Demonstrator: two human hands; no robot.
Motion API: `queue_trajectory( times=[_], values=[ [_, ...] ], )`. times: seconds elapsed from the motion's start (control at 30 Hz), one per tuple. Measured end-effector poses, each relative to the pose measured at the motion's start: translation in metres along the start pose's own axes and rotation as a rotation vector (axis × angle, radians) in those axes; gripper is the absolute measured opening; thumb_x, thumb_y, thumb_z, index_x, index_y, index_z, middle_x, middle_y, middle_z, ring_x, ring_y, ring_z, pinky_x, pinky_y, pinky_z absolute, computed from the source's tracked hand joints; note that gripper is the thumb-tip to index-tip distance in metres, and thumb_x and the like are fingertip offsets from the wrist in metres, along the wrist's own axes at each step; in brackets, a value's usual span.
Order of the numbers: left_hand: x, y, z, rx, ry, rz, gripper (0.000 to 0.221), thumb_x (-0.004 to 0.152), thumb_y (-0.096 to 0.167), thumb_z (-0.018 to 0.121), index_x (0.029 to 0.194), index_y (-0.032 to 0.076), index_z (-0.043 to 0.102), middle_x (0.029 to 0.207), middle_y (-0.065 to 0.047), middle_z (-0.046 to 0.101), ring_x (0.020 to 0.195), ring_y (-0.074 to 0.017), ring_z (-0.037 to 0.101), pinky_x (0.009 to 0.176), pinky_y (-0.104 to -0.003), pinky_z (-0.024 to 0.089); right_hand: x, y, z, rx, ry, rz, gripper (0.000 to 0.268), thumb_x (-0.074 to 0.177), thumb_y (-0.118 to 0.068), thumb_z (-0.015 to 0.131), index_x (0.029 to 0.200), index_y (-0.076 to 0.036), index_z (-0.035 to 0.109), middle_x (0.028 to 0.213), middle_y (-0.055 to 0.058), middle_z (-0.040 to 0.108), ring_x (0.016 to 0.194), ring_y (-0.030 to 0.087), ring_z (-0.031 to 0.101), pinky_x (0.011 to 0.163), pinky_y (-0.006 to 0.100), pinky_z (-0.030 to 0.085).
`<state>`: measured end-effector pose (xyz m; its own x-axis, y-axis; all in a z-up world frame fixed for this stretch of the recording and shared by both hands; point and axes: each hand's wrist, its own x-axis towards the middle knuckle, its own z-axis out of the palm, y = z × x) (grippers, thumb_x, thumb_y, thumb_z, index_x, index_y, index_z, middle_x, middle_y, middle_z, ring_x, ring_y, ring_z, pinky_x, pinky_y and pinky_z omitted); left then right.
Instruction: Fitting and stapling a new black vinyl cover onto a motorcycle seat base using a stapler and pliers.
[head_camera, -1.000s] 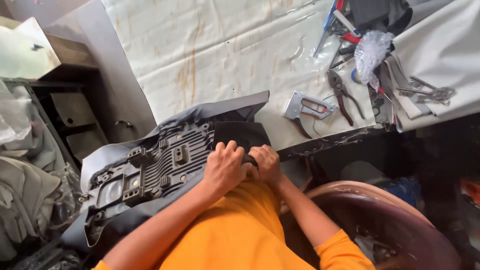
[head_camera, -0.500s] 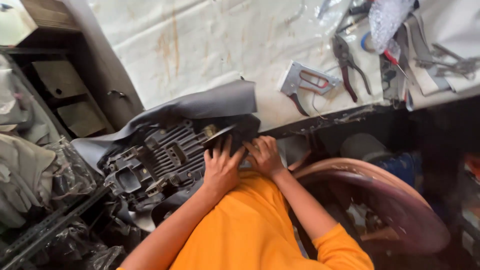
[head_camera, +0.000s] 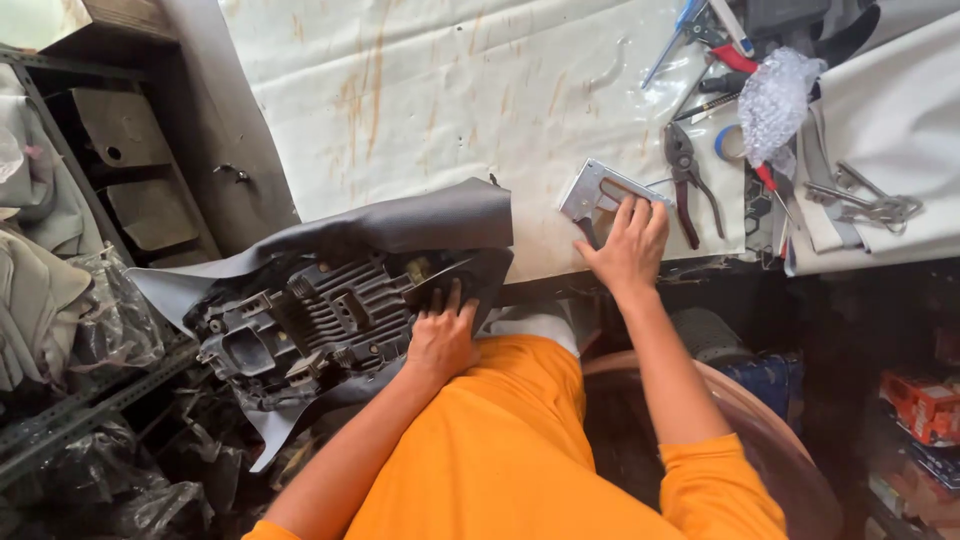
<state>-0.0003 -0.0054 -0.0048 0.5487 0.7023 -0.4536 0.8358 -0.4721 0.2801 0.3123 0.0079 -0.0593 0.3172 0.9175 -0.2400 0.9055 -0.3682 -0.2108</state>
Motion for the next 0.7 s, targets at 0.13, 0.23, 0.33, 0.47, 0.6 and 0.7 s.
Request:
queue_trajectory(
  times=[0.13, 0.23, 0.33, 0.47, 0.6, 0.7],
  values=[
    [0.002, 0.004, -0.008, -0.055, 0.015, -0.038, 0.062, 0.059, 0.020, 0.073, 0.121, 0.013, 0.072, 0.144, -0.026, 0.055, 0.121, -0.0498, 0.061, 0.095, -0.051, 0.053, 0.018, 0.002, 0.001, -0.025, -0.331, -0.047, 0.081, 0.073, -0.033, 0.079, 0.139, 0.004, 0.051, 0.122, 0.025, 0.058, 0.123, 0.043, 0.049, 0.116, 0.053, 0.033],
    [0.002, 0.002, -0.010, -0.128, 0.034, -0.085, 0.060, 0.058, 0.020, 0.074, 0.117, 0.013, 0.073, 0.143, -0.024, 0.057, 0.121, -0.0484, 0.061, 0.095, -0.048, 0.054, 0.017, 0.012, 0.006, 0.111, -0.343, -0.234, 0.057, 0.071, -0.015, 0.073, 0.122, 0.003, 0.056, 0.122, 0.026, 0.060, 0.124, 0.044, 0.053, 0.119, 0.054, 0.033],
    [0.002, 0.003, -0.009, -0.186, 0.055, -0.121, 0.058, 0.057, 0.019, 0.074, 0.115, 0.014, 0.075, 0.143, -0.023, 0.058, 0.121, -0.0466, 0.062, 0.095, -0.045, 0.054, 0.009, -0.006, -0.028, 0.467, -0.659, -0.461, 0.052, 0.067, -0.003, 0.065, 0.119, 0.002, 0.060, 0.112, 0.025, 0.065, 0.110, 0.045, 0.059, 0.094, 0.048, 0.048],
    [0.003, 0.005, -0.007, -0.204, 0.066, -0.112, 0.057, 0.057, 0.019, 0.074, 0.114, 0.013, 0.075, 0.143, -0.023, 0.059, 0.122, -0.0452, 0.062, 0.096, -0.045, 0.054, -0.002, -0.033, -0.028, 0.799, -1.169, -0.301, 0.056, 0.064, 0.001, 0.061, 0.120, -0.002, 0.059, 0.095, 0.012, 0.066, 0.088, 0.025, 0.059, 0.077, 0.038, 0.050],
    [0.001, 0.004, -0.001, -0.207, 0.087, -0.092, 0.062, 0.057, 0.019, 0.075, 0.117, 0.010, 0.073, 0.141, -0.024, 0.059, 0.122, -0.0450, 0.061, 0.095, -0.046, 0.053, -0.004, -0.048, 0.018, 0.855, -1.536, -0.093, 0.028, 0.074, -0.007, 0.069, 0.100, 0.002, 0.067, 0.083, 0.006, 0.063, 0.077, 0.013, 0.054, 0.067, 0.032, 0.047],
    [-0.001, 0.001, -0.002, -0.207, 0.185, -0.063, 0.062, 0.058, 0.019, 0.073, 0.119, 0.007, 0.072, 0.137, -0.023, 0.061, 0.119, -0.0432, 0.063, 0.098, -0.045, 0.054, 0.031, -0.096, -0.017, 0.653, -1.581, 0.019, 0.026, 0.075, -0.015, 0.072, 0.096, 0.000, 0.070, 0.083, 0.007, 0.067, 0.074, 0.016, 0.058, 0.065, 0.036, 0.048]
  ],
)
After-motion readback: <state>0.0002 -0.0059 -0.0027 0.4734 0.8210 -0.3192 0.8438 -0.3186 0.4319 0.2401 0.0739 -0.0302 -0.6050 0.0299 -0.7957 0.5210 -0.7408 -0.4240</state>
